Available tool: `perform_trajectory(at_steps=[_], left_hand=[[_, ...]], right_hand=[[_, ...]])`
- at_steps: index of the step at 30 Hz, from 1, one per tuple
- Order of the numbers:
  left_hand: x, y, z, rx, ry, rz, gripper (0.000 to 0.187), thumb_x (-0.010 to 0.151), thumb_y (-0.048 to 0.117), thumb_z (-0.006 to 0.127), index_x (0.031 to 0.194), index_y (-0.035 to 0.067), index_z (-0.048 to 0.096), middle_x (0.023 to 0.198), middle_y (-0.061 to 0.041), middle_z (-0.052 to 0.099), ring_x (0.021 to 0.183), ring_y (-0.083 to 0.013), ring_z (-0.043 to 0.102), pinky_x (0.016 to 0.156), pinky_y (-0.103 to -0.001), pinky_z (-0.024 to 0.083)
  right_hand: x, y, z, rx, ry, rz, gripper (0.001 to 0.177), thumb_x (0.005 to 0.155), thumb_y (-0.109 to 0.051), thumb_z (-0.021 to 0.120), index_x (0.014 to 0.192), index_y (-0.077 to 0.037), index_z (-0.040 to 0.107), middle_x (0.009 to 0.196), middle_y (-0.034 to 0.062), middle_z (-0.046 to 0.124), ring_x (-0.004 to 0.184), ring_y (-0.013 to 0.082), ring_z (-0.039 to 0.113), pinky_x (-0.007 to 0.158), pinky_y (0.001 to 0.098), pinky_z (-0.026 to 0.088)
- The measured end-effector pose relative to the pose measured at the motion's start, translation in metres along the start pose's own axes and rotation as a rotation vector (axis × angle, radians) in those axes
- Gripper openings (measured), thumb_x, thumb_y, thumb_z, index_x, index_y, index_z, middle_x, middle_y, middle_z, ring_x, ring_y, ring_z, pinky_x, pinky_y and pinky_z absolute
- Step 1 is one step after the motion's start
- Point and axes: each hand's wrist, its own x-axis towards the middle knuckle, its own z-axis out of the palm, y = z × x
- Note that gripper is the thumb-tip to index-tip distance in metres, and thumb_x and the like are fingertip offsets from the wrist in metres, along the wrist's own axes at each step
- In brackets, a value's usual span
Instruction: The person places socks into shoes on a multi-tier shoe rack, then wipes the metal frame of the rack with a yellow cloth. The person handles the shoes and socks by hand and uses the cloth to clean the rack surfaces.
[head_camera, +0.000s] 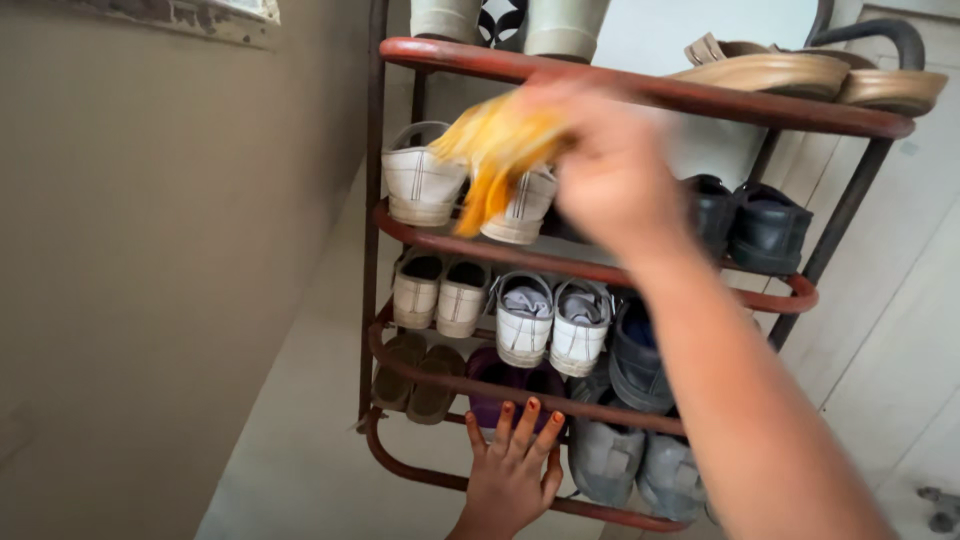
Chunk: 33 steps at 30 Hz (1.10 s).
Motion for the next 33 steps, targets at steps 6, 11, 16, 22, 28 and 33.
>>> perform_trajectory(at_steps=[6,11,16,22,28,33], left_hand=[[0.0,0.0,0.0,-0.021,0.041,0.005,0.066,0.094,0.036,0.066,0.156,0.024,0.045,0.165,-0.01,0.033,0.155,-0.0342,0.02,0.114,-0.073,0.005],[-0.002,0.001,-0.004,-0.011,0.021,-0.002,0.066,0.093,0.034,0.066,0.155,0.022,0.048,0.164,-0.013,0.033,0.155,-0.0351,0.019,0.115,-0.073,0.004],[0.003,0.002,-0.002,0.012,0.072,-0.001,0.065,0.092,0.035,0.068,0.154,0.024,0.048,0.165,-0.01,0.033,0.156,-0.0334,0.02,0.118,-0.072,0.004],[0.004,0.003,0.0,0.034,0.064,0.014,0.069,0.091,0.036,0.068,0.155,0.023,0.045,0.166,-0.01,0.028,0.156,-0.0333,0.017,0.116,-0.074,0.004],[0.006,0.002,-0.002,0.054,0.068,0.025,0.071,0.09,0.037,0.067,0.155,0.021,0.043,0.165,-0.013,0.028,0.154,-0.0353,0.015,0.115,-0.075,0.003],[0.003,0.003,-0.002,0.054,0.076,0.01,0.071,0.091,0.036,0.067,0.155,0.021,0.043,0.166,-0.01,0.027,0.157,-0.0345,0.014,0.119,-0.073,0.004]], right_hand=[[-0.038,-0.022,-0.043,-0.035,0.13,-0.053,0.034,0.089,0.009,0.058,0.117,-0.009,0.065,0.122,0.008,0.072,0.112,0.0289,0.072,0.101,0.0429,0.061],[-0.07,-0.014,-0.072,-0.461,-0.078,0.059,0.036,0.086,0.011,0.055,0.115,-0.007,0.067,0.118,0.0112,0.072,0.111,0.0288,0.07,0.101,0.0399,0.057],[-0.106,-0.02,-0.113,-0.439,0.142,0.105,0.041,0.089,0.012,0.05,0.121,-0.01,0.064,0.119,0.0095,0.069,0.111,0.0254,0.066,0.099,0.0358,0.055],[-0.145,-0.008,-0.123,-0.395,0.102,0.227,0.033,0.09,0.008,0.053,0.117,-0.007,0.066,0.115,0.0182,0.07,0.109,0.0311,0.068,0.089,0.0414,0.058],[-0.224,-0.013,-0.144,-0.31,0.418,0.409,0.034,0.09,0.008,0.054,0.118,-0.006,0.065,0.119,0.0174,0.068,0.111,0.0302,0.067,0.091,0.0422,0.057],[-0.286,-0.026,-0.131,-0.249,0.306,0.602,0.035,0.089,0.007,0.055,0.12,-0.006,0.065,0.122,0.0167,0.067,0.112,0.0295,0.067,0.092,0.0429,0.056]])
